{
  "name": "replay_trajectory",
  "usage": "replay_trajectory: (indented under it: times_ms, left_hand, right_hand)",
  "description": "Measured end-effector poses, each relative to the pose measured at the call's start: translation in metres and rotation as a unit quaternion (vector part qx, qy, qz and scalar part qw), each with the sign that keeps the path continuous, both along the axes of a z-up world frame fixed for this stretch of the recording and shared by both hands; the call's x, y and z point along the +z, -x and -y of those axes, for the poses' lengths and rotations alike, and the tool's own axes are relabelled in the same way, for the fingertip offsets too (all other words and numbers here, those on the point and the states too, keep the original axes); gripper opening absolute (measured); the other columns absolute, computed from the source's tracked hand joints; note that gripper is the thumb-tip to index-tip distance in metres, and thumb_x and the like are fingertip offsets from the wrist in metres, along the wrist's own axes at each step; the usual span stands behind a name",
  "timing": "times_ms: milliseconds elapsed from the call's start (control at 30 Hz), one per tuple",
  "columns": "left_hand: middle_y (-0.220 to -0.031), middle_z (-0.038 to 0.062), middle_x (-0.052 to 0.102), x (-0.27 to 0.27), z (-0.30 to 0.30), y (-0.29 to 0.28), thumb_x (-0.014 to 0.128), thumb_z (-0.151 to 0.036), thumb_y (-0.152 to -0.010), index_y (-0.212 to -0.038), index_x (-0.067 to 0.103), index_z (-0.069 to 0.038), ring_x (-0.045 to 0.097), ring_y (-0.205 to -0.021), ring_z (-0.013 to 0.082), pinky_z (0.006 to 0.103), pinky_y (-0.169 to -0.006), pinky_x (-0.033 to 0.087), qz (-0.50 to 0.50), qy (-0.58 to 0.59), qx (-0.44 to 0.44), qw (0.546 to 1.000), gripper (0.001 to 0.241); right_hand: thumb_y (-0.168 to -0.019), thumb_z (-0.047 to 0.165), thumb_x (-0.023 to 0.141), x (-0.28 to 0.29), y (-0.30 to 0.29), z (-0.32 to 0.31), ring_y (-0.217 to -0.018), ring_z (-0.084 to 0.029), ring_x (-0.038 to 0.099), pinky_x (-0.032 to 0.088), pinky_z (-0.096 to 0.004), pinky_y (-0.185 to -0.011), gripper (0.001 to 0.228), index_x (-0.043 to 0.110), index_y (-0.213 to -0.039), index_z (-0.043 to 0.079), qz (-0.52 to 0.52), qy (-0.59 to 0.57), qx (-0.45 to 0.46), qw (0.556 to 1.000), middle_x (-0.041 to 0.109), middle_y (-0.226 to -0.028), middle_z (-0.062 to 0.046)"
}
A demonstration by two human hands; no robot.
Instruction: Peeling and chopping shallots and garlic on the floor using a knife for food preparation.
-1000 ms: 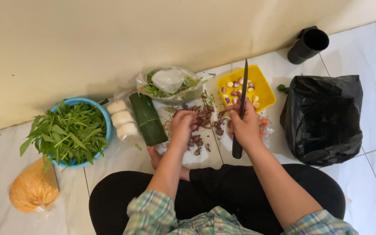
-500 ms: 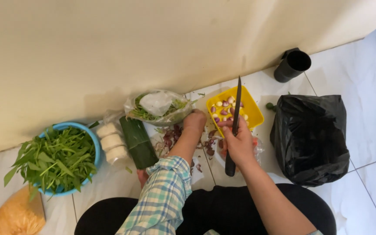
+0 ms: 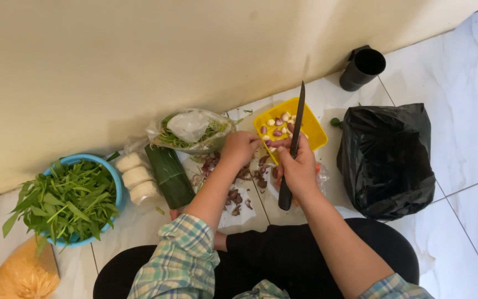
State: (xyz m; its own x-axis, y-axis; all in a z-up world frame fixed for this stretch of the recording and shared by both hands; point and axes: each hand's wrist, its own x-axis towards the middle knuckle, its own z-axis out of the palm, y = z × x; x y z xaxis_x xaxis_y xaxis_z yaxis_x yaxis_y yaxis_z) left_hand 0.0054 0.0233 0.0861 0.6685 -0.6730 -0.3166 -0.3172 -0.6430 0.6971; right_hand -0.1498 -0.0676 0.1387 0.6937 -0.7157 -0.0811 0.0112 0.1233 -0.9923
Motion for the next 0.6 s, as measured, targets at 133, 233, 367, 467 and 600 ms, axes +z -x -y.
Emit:
replay_trajectory:
  times_ms: [133,233,367,467,600]
  left_hand:
    - [-0.082,0.016,0.070,-0.049,0.028,0.005,0.073,-0.033,-0.096,-0.115,0.071,0.005,0.065,-0.057,0.0157,0.0283,-0.052,0.062,-0.269,0.169,0.148,0.937,0.043]
    - [-0.071,0.011,0.065,-0.032,0.030,0.011,0.076,-0.038,-0.092,-0.100,0.071,0.005,0.061,-0.054,0.0113,0.0217,-0.045,0.058,-0.343,0.206,0.177,0.899,0.044]
    - [-0.063,0.008,0.060,-0.025,0.016,0.022,0.074,-0.044,-0.093,-0.083,0.070,-0.001,0.057,-0.048,0.0097,0.0200,-0.039,0.054,-0.327,0.210,0.179,0.904,0.044]
    - [-0.059,0.009,0.061,-0.027,0.011,0.023,0.074,-0.046,-0.093,-0.080,0.074,-0.003,0.059,-0.047,0.0129,0.0235,-0.039,0.055,-0.278,0.176,0.159,0.931,0.044]
    - [-0.058,0.007,0.068,-0.029,0.007,0.027,0.065,-0.060,-0.094,-0.082,0.079,-0.013,0.068,-0.052,0.0165,0.0286,-0.048,0.058,-0.203,0.114,0.107,0.967,0.051]
  right_hand:
    - [-0.095,-0.008,0.052,0.005,0.001,-0.001,-0.033,-0.017,0.053,0.045,-0.027,-0.031,0.054,0.048,-0.147,0.004,-0.012,0.000,-0.016,1.000,0.073,-0.099,-0.017]
    - [-0.090,-0.008,0.058,-0.008,0.002,0.005,-0.034,-0.016,0.054,0.044,-0.026,-0.033,0.060,0.047,-0.148,0.005,-0.026,0.023,-0.022,0.999,0.073,-0.098,-0.015]
    - [-0.080,-0.006,0.072,-0.005,0.001,0.000,-0.042,-0.014,0.058,0.047,-0.024,-0.040,0.075,0.050,-0.149,0.014,-0.070,0.087,-0.014,0.994,0.074,-0.094,-0.010]
    - [-0.080,-0.004,0.076,-0.006,-0.001,0.000,-0.044,-0.015,0.059,0.048,-0.026,-0.040,0.077,0.050,-0.150,0.016,-0.083,0.088,-0.010,0.993,0.074,-0.092,-0.009]
    - [-0.083,-0.002,0.076,0.004,-0.001,-0.008,-0.046,-0.012,0.060,0.048,-0.024,-0.039,0.072,0.052,-0.148,0.016,-0.087,0.092,-0.003,0.992,0.074,-0.092,-0.006]
